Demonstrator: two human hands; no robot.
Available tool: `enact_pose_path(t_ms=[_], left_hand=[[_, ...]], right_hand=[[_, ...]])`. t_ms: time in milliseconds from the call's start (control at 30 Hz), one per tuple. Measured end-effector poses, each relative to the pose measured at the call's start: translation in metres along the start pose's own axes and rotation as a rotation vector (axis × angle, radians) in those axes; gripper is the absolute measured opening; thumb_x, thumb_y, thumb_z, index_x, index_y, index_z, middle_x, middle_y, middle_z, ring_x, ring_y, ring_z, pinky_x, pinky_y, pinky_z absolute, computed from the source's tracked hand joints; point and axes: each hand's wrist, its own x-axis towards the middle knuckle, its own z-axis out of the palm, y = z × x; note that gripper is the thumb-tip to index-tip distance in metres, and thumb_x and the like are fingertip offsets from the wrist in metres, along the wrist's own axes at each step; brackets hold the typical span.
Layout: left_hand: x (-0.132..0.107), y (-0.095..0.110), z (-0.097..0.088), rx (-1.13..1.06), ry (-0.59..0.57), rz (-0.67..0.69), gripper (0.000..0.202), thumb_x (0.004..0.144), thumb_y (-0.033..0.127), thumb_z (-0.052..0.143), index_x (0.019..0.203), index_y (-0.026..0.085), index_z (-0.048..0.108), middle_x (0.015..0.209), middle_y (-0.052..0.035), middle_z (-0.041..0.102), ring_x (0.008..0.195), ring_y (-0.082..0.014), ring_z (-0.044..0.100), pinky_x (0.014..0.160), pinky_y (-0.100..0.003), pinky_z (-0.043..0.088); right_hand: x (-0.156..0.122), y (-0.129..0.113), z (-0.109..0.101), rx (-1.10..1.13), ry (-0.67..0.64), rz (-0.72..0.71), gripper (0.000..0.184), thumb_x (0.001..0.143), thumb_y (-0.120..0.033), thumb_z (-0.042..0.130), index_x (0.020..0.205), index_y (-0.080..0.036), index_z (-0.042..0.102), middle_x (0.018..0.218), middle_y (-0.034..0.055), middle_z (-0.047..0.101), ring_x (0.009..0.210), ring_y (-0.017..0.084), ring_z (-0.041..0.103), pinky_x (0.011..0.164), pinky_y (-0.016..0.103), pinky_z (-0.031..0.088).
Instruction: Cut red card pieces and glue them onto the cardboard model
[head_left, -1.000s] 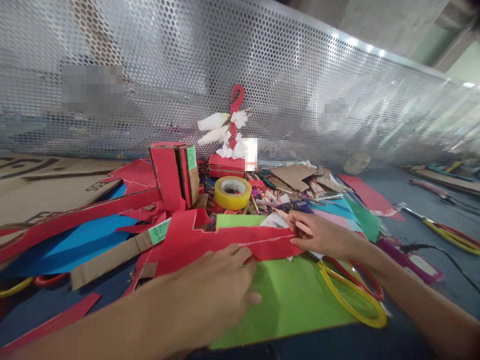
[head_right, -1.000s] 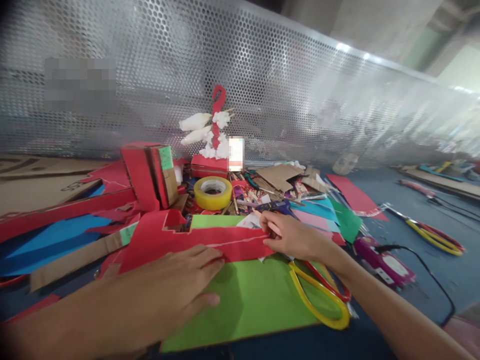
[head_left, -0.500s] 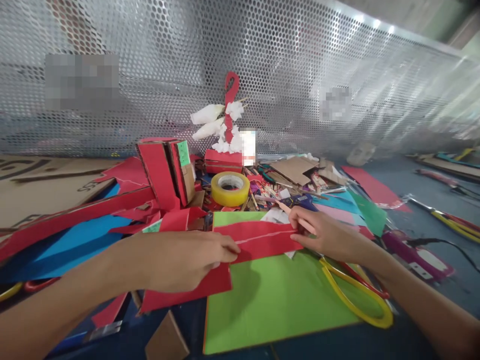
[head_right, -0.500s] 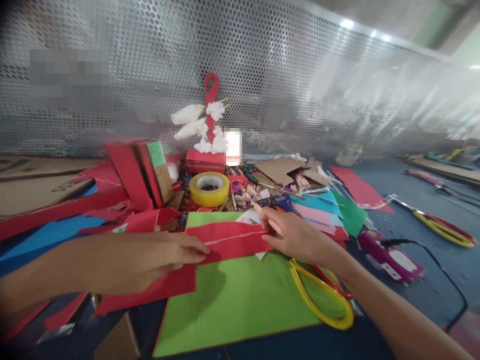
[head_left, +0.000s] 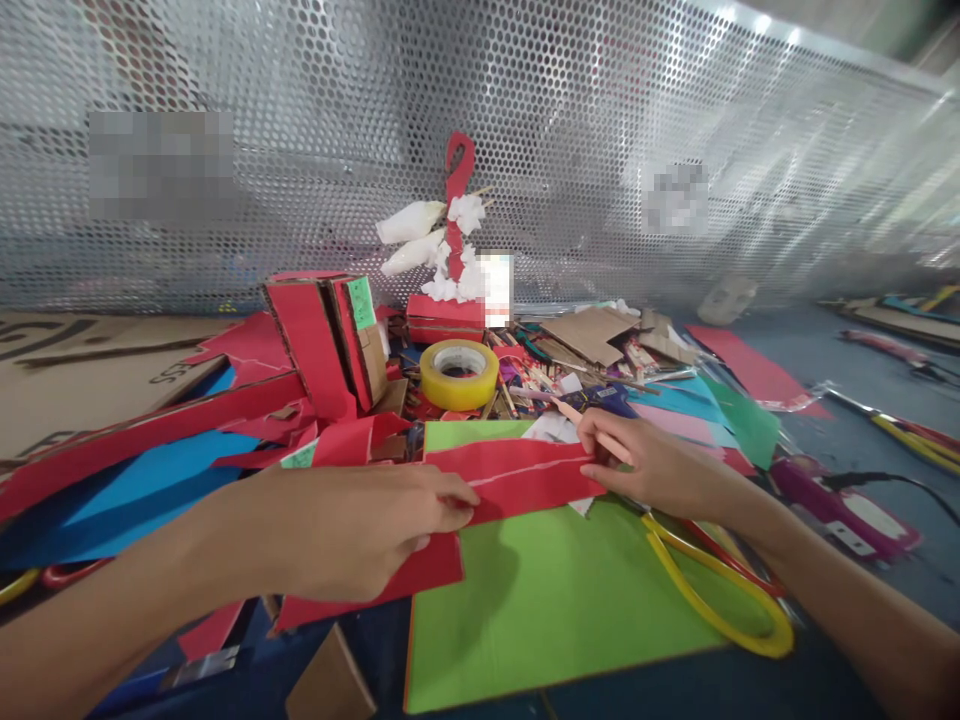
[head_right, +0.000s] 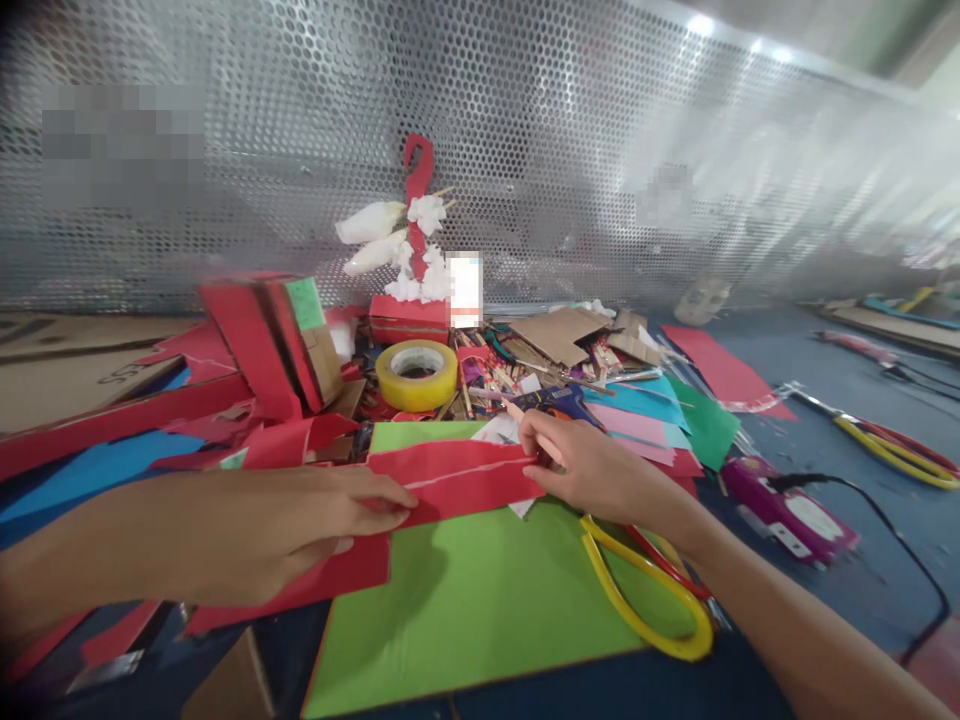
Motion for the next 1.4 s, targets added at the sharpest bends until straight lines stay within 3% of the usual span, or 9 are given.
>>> enact_pose_path(t_ms=[233, 500, 1100, 1400], left_hand=[[0.000, 0.004, 0.001, 0.065, -0.009, -0.033, 0.057, 0.092, 0.007, 0.043, 0.142, 0.030, 0.060, 0.142, 0.0014, 0.064, 0.139, -0.0162, 0.051, 0.114, -0.027, 0.041], [0.000, -0.005, 0.007, 0.029, 0.070, 0.007, 0.049, 0.097, 0.015, 0.046, 0.139, 0.033, 0.062, 0.143, 0.0009, 0.063, 0.135, -0.0182, 0.056, 0.111, -0.026, 0.044], [0.002, 0.011, -0.003, 0.023, 0.051, -0.035, 0.049, 0.097, 0.017, 0.043, 0.138, 0.032, 0.063, 0.136, 0.0003, 0.068, 0.133, -0.0202, 0.058, 0.109, -0.029, 0.045], [0.002, -0.004, 0.010, 0.043, 0.126, -0.009, 0.042, 0.100, 0.027, 0.048, 0.138, 0.036, 0.064, 0.139, 0.0020, 0.066, 0.130, -0.0225, 0.061, 0.109, -0.030, 0.047]], right_hand=[[-0.001, -0.003, -0.001, -0.019, -0.016, 0.016, 0.012, 0.091, -0.030, 0.059, 0.093, -0.024, 0.049, 0.080, -0.0029, 0.056, 0.067, 0.015, 0.045, 0.063, 0.028, 0.031], [0.002, 0.002, 0.001, 0.013, -0.004, -0.009, 0.013, 0.090, -0.027, 0.060, 0.093, -0.023, 0.048, 0.080, -0.0026, 0.055, 0.068, 0.015, 0.045, 0.062, 0.027, 0.031], [0.002, -0.001, -0.002, 0.016, -0.010, -0.010, 0.013, 0.089, -0.028, 0.061, 0.093, -0.024, 0.049, 0.078, -0.0040, 0.055, 0.066, 0.014, 0.045, 0.062, 0.027, 0.031], [0.001, 0.000, -0.004, 0.067, 0.010, -0.046, 0.014, 0.087, -0.025, 0.062, 0.094, -0.023, 0.050, 0.084, -0.0027, 0.058, 0.069, 0.014, 0.047, 0.065, 0.026, 0.033]])
